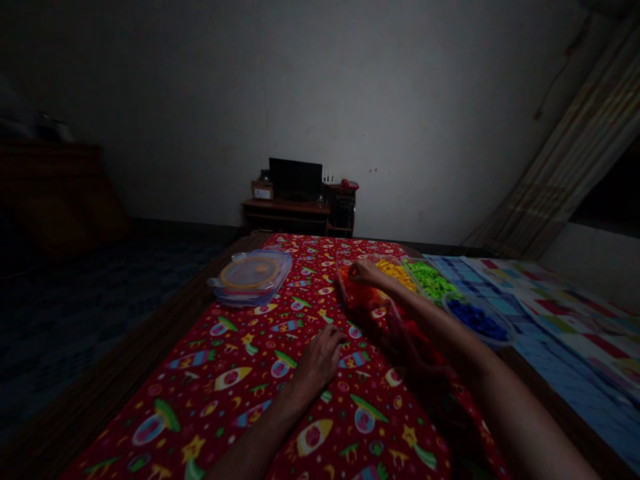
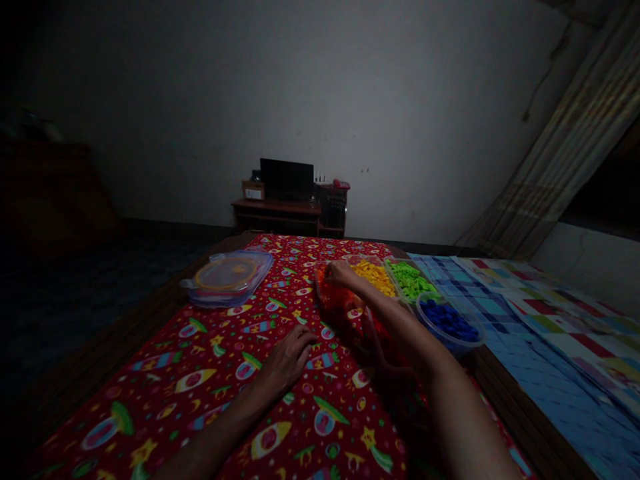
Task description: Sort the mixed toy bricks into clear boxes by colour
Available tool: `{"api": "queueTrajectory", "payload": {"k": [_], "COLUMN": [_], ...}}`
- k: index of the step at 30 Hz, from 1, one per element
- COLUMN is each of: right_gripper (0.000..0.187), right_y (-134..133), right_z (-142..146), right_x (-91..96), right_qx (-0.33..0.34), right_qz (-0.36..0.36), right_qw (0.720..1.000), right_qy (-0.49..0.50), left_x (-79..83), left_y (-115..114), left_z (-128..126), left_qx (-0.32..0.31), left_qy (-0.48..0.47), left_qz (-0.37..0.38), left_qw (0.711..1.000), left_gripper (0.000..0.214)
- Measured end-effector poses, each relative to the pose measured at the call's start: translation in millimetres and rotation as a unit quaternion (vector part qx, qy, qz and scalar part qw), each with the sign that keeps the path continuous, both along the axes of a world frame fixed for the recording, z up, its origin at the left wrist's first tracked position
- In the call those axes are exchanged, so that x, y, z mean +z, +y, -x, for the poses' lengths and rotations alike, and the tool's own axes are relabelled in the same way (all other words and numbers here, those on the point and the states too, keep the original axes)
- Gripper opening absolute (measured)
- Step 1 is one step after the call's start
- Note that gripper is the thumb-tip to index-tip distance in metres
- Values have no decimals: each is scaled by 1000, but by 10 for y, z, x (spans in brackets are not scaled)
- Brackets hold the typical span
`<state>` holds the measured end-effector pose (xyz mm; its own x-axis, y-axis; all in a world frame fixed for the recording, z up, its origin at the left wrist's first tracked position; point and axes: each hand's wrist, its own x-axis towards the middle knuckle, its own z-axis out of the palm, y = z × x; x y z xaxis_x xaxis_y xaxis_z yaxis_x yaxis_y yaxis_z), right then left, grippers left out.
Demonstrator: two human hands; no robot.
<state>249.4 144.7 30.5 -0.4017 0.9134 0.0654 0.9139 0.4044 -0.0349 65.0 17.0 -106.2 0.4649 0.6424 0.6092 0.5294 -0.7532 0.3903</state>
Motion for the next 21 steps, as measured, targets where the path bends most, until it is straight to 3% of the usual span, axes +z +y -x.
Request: {"api": "queueTrajectory", "payload": {"k": [7, 13, 21], "right_gripper": [23, 24, 20], "right_y": [16, -72, 13], "right_z": [50, 70, -217], "right_x": [-64, -223, 177], "right_qx": [-45, -31, -79], "right_qz": [4, -89, -42], "right_qw": [999, 995, 993], "right_qy": [8, 29, 82], "left_x": [38, 42, 67], "left_y": [-25, -25, -19], "left_z": [-1, -1, -8], "left_qx": [0, 6, 14], "left_qy": [-5, 7, 16], "left_qz": [3, 13, 27], "left_qw": [1000, 1000, 999], "left_gripper": [26, 25, 23]}}
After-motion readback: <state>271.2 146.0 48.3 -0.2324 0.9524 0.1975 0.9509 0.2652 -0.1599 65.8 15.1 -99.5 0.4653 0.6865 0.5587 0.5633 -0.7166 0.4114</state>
